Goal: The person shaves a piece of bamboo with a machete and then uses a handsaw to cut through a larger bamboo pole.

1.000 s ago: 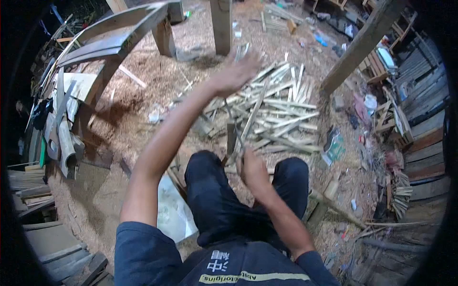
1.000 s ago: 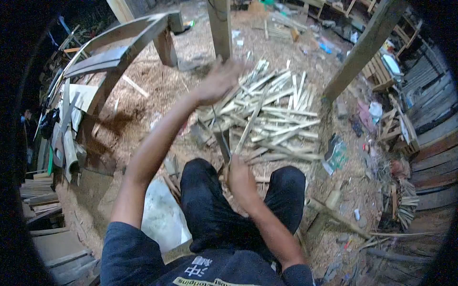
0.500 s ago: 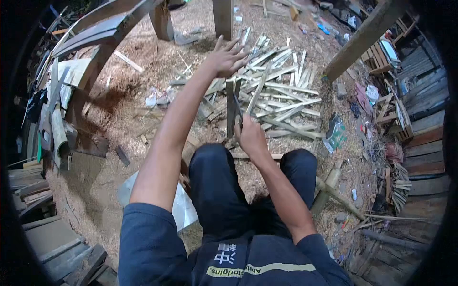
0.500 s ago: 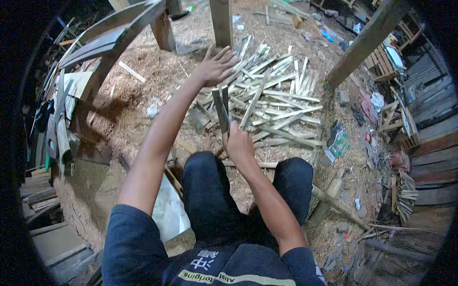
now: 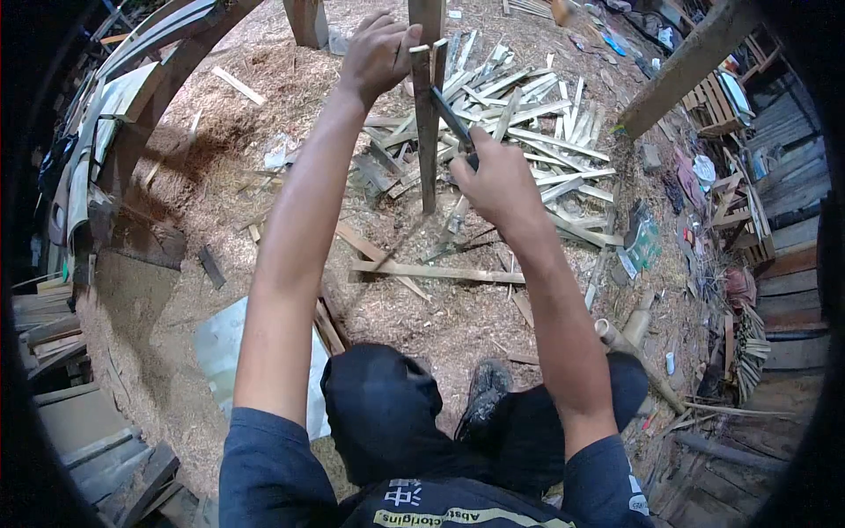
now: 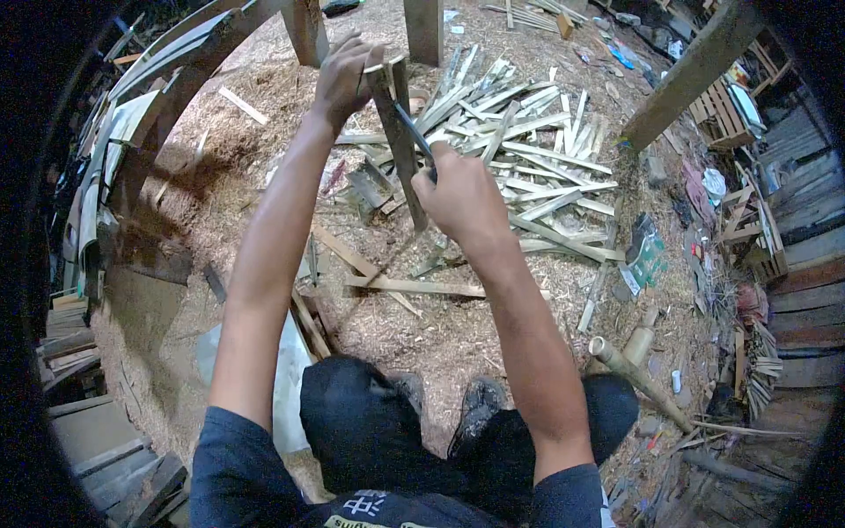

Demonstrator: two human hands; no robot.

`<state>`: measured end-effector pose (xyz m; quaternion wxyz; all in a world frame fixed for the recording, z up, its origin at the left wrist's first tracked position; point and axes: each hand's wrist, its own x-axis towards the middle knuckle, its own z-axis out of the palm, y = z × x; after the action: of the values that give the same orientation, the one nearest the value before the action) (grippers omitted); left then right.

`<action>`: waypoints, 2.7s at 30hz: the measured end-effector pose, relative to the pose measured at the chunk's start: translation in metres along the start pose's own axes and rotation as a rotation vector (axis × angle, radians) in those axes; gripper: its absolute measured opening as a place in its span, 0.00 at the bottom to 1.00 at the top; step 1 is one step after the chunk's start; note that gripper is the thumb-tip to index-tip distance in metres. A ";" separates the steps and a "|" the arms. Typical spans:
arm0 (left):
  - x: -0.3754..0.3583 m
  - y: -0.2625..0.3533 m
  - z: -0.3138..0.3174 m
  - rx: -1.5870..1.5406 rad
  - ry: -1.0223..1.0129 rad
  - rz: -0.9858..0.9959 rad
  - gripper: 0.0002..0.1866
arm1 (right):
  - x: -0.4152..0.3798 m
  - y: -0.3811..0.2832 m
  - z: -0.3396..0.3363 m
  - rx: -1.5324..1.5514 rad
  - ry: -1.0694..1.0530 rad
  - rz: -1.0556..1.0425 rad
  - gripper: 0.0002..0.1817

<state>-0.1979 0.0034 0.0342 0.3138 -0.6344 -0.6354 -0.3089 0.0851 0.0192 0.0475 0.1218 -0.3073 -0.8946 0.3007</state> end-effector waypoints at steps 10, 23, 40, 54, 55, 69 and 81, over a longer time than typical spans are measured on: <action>0.006 0.026 -0.014 -0.022 0.354 0.098 0.27 | -0.009 0.022 -0.006 0.091 0.016 -0.068 0.16; -0.045 0.025 0.003 0.022 0.356 -0.046 0.22 | 0.008 0.049 0.016 -0.019 -0.034 -0.128 0.13; -0.033 0.075 -0.001 -1.061 0.450 -0.508 0.29 | -0.018 0.054 0.076 0.042 0.036 -0.023 0.17; -0.055 0.110 -0.017 -1.189 0.398 -0.732 0.11 | -0.015 0.048 0.106 0.419 0.091 0.016 0.10; -0.056 0.105 -0.016 -1.213 0.386 -0.722 0.12 | -0.013 0.046 0.107 0.530 0.075 0.044 0.10; -0.057 0.093 -0.019 -1.140 0.298 -0.719 0.10 | -0.002 0.132 0.206 0.439 0.034 0.058 0.12; -0.070 0.085 -0.010 -1.107 0.344 -0.707 0.15 | -0.057 0.157 0.277 0.321 0.030 0.351 0.13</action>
<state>-0.1132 -0.0471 -0.0155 -0.0803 -0.3975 -0.4937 -0.7693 0.0930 -0.0457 -0.2688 0.1283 -0.4393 -0.7662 0.4511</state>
